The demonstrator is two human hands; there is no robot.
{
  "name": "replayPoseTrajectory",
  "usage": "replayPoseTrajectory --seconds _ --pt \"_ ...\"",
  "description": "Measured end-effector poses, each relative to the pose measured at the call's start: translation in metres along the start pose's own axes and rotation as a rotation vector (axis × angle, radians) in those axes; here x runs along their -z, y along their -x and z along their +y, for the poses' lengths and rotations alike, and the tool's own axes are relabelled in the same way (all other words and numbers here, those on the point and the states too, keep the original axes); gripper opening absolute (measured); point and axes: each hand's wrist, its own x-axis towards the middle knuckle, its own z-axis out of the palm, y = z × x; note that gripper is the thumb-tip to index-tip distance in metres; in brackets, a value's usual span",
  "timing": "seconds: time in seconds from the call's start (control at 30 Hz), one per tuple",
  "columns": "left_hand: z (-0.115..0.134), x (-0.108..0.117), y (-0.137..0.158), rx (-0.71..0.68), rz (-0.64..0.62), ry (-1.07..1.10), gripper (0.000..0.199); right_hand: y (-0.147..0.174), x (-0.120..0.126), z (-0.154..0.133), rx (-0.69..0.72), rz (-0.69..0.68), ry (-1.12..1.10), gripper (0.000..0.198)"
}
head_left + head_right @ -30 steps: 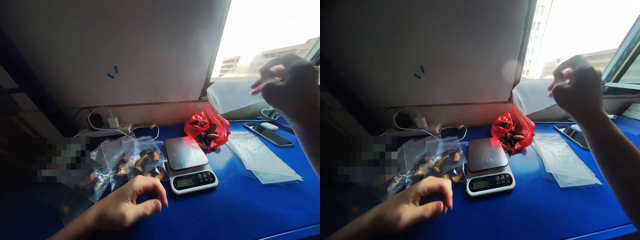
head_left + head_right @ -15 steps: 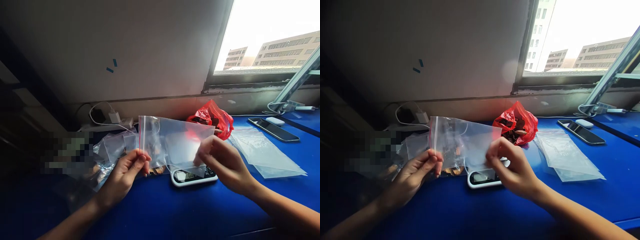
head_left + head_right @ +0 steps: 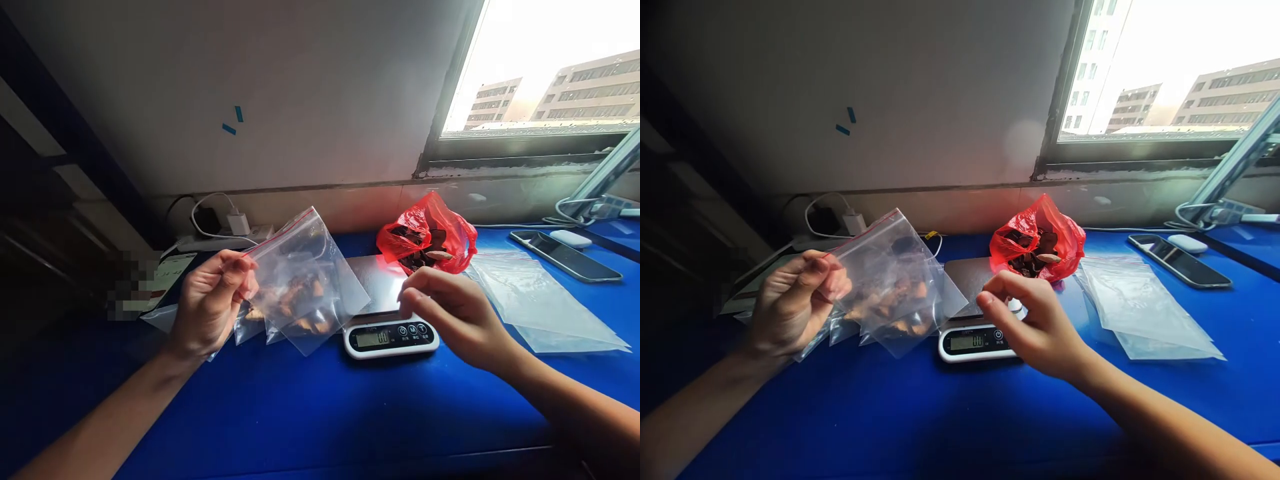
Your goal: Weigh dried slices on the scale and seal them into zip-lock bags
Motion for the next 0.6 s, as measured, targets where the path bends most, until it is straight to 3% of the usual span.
replayPoseTrajectory --seconds 0.07,0.2,0.27,0.43,0.6 --pt "0.005 0.002 -0.001 0.056 -0.065 -0.001 0.029 0.001 -0.004 -0.001 0.032 -0.011 0.066 0.025" --pt "0.011 0.0 0.005 0.372 -0.383 0.029 0.037 0.005 -0.007 -0.001 0.036 0.003 0.091 0.013" --pt "0.009 -0.004 0.01 0.425 -0.477 -0.01 0.037 0.005 -0.009 -0.002 -0.005 -0.049 0.031 0.018" --pt "0.005 -0.012 0.021 0.32 -0.509 -0.318 0.03 0.006 -0.02 -0.001 -0.176 -0.231 -0.151 0.029" --pt "0.009 -0.015 0.029 0.094 -0.498 -0.583 0.025 0.004 -0.023 0.007 -0.221 -0.259 -0.164 0.032"
